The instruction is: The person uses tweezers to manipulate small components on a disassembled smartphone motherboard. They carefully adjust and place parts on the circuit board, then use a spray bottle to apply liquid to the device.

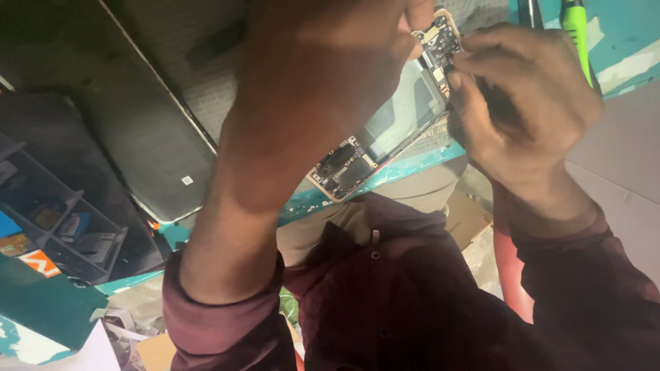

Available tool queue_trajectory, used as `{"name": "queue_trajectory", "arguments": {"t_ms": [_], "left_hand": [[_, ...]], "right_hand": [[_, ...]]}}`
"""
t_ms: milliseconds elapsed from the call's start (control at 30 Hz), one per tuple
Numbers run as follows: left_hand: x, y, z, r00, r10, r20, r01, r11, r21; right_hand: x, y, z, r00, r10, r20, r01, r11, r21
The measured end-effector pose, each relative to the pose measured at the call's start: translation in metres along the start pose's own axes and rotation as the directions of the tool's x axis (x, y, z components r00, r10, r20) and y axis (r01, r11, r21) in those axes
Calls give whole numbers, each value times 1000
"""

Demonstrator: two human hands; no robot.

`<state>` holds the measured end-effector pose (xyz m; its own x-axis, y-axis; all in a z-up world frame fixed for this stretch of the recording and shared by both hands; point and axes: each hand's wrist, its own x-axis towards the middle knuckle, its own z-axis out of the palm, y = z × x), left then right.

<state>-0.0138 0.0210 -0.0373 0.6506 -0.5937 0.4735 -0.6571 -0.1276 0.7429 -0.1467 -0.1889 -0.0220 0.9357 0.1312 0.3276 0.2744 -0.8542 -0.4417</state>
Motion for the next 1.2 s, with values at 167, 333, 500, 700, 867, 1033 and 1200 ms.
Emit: {"name": "queue_trajectory", "arguments": {"t_ms": [167,333,500,700,867,1033,1200], "left_hand": [[-2,0,0,999,22,-28,-21,999,34],[-6,0,-1,1000,25,-12,-24,998,53],[-8,0,1,999,43,-16,-41,995,96],[-12,1,-2,999,46,10,-47,992,118],[-11,3,1,999,30,-13,-29,993,116],[-11,6,-5,1000,25,-5,-25,996,84],[-8,8,-1,999,39,-14,-34,967,254]], "right_hand": [[-3,-6,-1,999,31,27,-30,999,-32],[-7,-5,-2,998,31,50,-27,996,-89],[-8,-3,2,998,50,29,-48,998,-50],[-2,-11,1,999,-12,51,24,973,-230],[2,-17,-2,993,-81,88,106,940,-325],[0,-14,3,1000,-9,13,12,976,-216],[-7,-8,7,997,67,-40,-72,990,-125]]}}
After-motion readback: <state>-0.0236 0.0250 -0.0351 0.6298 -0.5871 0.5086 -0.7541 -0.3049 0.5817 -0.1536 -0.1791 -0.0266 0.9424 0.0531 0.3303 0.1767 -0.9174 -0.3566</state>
